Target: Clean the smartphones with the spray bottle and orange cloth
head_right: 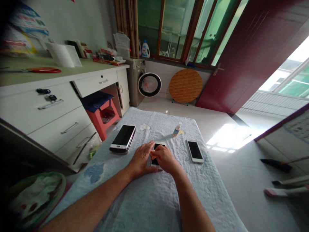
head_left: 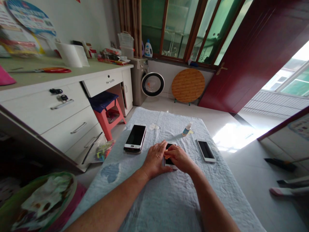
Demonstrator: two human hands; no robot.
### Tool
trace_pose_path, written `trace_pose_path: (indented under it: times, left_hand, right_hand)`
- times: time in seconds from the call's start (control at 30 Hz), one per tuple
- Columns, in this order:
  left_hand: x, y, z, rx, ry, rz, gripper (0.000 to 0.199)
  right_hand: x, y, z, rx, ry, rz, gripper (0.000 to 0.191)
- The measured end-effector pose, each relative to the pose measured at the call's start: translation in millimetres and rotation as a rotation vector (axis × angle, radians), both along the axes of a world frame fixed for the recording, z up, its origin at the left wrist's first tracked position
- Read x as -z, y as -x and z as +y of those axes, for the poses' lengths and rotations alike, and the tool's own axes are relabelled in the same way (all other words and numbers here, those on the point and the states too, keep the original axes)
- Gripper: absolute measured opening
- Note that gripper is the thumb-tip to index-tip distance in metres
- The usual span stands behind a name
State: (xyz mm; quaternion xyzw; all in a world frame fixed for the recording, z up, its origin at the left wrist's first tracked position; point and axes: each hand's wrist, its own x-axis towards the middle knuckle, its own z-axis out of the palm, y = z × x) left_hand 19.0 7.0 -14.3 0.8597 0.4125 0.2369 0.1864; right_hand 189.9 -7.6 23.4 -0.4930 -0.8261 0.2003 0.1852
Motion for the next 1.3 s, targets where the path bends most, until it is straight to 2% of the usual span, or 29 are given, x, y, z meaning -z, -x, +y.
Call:
trace_pose_path:
  times: [0.13, 0.27, 0.37, 0.47, 0.63, 0.77, 1.0, 1.3]
  left_hand:
    - [-0.8, -0.4, 1.1, 0.017, 0.036, 0.063, 0.105]
    - [-1.2, -1.5, 0.9, 0.01, 0.066, 0.113, 0.096]
    - [-2.8, -0.7, 0.8, 0.016, 0.085, 0.128, 0.093]
    - [-5.4, 0.7, 0.7, 0.038, 0.105, 0.138, 0.094]
    - [-8.7, 0.7, 0.2, 0.042, 0.119, 0.148, 0.095]
    - [-7.1, 0.1, 0.7, 0.05, 0.099, 0.142, 0.095]
    - [-4.9, 0.4, 0.6, 0.04, 0.066, 0.124, 0.093]
    - [-6.1, 0.5, 0.1, 0.032, 0.044, 0.127, 0.089]
  right_hand:
    - [-8.3, -4.2, -5.5, -0.123, 0.158, 0.03, 0.024]
    - [-15.5, -8.5, -11.5, -0.143, 0.275, 0.037, 0.021]
    - [-18.1, -16.2, -12.7, -0.127, 0.301, 0.026, 0.022]
    - [-15.6, -25.8, -10.3, -0.043, 0.272, 0.013, 0.023]
    - [-0.2, -30.3, -1.8, 0.272, 0.112, 0.008, 0.022]
    - [10.4, -21.8, 2.2, 0.35, 0.002, -0.014, 0.024]
    - [11.0, -11.9, -1.4, 0.228, -0.019, 0.012, 0.027]
    - [-9.7, -4.8, -11.9, -0.012, 0.141, 0.014, 0.023]
